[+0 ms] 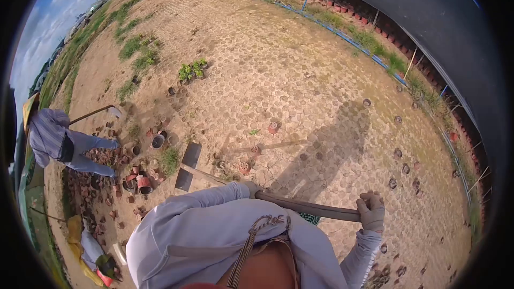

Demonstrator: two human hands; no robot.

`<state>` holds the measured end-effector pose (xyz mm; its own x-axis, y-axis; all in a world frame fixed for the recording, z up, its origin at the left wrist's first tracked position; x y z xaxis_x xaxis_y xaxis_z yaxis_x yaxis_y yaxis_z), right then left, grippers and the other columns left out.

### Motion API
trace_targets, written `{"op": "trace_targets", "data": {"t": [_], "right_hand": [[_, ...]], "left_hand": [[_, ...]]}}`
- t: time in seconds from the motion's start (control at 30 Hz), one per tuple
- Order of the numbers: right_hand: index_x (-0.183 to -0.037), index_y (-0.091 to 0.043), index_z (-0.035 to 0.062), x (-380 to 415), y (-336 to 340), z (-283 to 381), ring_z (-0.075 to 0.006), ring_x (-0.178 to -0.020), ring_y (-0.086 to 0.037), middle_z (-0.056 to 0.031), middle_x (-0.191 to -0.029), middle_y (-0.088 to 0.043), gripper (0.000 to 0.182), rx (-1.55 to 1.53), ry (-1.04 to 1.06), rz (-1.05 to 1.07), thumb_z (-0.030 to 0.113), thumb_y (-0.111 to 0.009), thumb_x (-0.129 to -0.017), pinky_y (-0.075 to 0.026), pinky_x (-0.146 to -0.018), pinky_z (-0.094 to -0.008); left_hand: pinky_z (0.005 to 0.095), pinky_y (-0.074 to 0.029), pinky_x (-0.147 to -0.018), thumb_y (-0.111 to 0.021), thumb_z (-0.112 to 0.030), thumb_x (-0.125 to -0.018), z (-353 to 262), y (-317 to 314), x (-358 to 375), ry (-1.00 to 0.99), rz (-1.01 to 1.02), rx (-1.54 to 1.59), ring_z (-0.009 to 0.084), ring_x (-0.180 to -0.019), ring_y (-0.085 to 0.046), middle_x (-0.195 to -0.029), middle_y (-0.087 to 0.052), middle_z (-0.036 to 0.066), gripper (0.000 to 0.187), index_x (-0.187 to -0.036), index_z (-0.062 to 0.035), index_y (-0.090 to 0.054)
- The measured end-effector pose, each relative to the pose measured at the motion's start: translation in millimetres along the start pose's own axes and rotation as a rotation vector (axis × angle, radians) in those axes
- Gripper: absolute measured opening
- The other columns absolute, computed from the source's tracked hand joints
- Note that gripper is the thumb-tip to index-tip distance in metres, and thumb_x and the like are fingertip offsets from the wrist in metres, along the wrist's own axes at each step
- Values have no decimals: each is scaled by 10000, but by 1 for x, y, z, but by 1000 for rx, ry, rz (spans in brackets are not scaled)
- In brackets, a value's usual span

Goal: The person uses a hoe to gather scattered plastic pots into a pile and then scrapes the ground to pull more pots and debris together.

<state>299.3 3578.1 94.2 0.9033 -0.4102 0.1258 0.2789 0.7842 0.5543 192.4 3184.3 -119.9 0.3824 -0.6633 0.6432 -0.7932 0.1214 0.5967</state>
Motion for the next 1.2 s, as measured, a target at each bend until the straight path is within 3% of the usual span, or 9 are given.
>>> {"op": "trace_targets", "data": {"t": [0.07, 0.2, 0.27, 0.4, 0.57, 0.83, 0.93, 1.07, 1.2], "right_hand": [[-960, -642, 44, -13, 17, -35, -126, -563, -564, -51, -649, -593, 219, -73, -54, -2, 198, -667, -806, -476, -542, -280], [-960, -669, 100, -66, 70, -46, -168, -647, -603, -84, -701, -632, 260, 310, 9, -54, 297, -661, -791, -481, -618, -314], [-952, -677, 108, -95, 93, -81, -184, -674, -612, -87, -729, -638, 280, 182, -178, -18, 329, -655, -783, -485, -646, -316], [-969, -675, 84, -134, 151, -184, -185, -682, -608, -91, -763, -642, 294, 27, -137, -120, 296, -686, -765, -488, -646, -309], [-997, -660, 34, -144, 237, -168, -136, -753, -622, -62, -829, -667, 200, -83, -287, -164, 147, -658, -831, -493, -655, -281], [-1007, -662, 46, -180, 301, -225, -77, -680, -556, -28, -810, -648, 218, -191, -428, -329, 160, -689, -823, -474, -600, -247], [-1016, -664, 71, -211, 316, -255, -184, -694, -632, -103, -816, -677, 253, 52, -428, -255, 225, -679, -816, -493, -657, -303], [-1001, -607, 84, -303, 337, -223, -327, -728, -637, -171, -781, -655, 260, 819, -527, -74, 303, -501, -910, -485, -667, -429], [-1045, -591, 116, -381, 345, -190, -346, -817, -637, -179, -841, -662, 356, 800, -477, 121, 420, -495, -886, -480, -721, -442]], "left_hand": [[423, -447, -865, -685, -515, -637, -19, 27, -24, 4, 63, -58, 322, -1028, -589, -1058, -632, 147, 654, -1163, -146, -562], [427, -464, -831, -694, -507, -629, -47, 66, -93, 19, 6, -97, 333, -986, -603, -1024, -639, 150, 601, -1099, -153, -571], [430, -469, -823, -689, -496, -639, -75, 89, -134, 46, 15, -114, 338, -975, -607, -1018, -640, 153, 570, -1080, -156, -570], [397, -468, -857, -678, -510, -655, -135, 104, -214, 10, 130, -178, 310, -1001, -608, -1053, -645, 138, 575, -1099, -153, -597], [399, -457, -874, -705, -518, -623, -204, 121, -303, -123, 182, -192, 319, -1036, -591, -1091, -634, 137, 632, -1137, -170, -579], [408, -436, -913, -709, -526, -618, -266, 172, -432, -179, 343, -321, 325, -1093, -559, -1158, -600, 144, 704, -1210, -187, -535], [419, -449, -870, -699, -534, -627, -280, 204, -491, -250, 268, -361, 332, -1015, -592, -1094, -624, 164, 716, -1218, -162, -540], [418, -452, -860, -689, -521, -643, -307, 284, -579, -324, 302, -442, 328, -997, -598, -1048, -640, 152, 637, -1149, -150, -581], [414, -460, -854, -688, -487, -648, -346, 350, -669, -364, 301, -497, 319, -983, -603, -1013, -649, 143, 562, -1086, -146, -606]]}}
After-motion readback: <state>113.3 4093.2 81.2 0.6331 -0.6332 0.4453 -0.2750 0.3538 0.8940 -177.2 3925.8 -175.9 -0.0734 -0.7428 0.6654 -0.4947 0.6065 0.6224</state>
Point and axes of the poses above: each hand's wrist, its own x-axis away from the middle knuckle, its own y-axis out of the back of the hand, z = x × y, the point moved 6 cm from there along -x, towards the middle knuckle
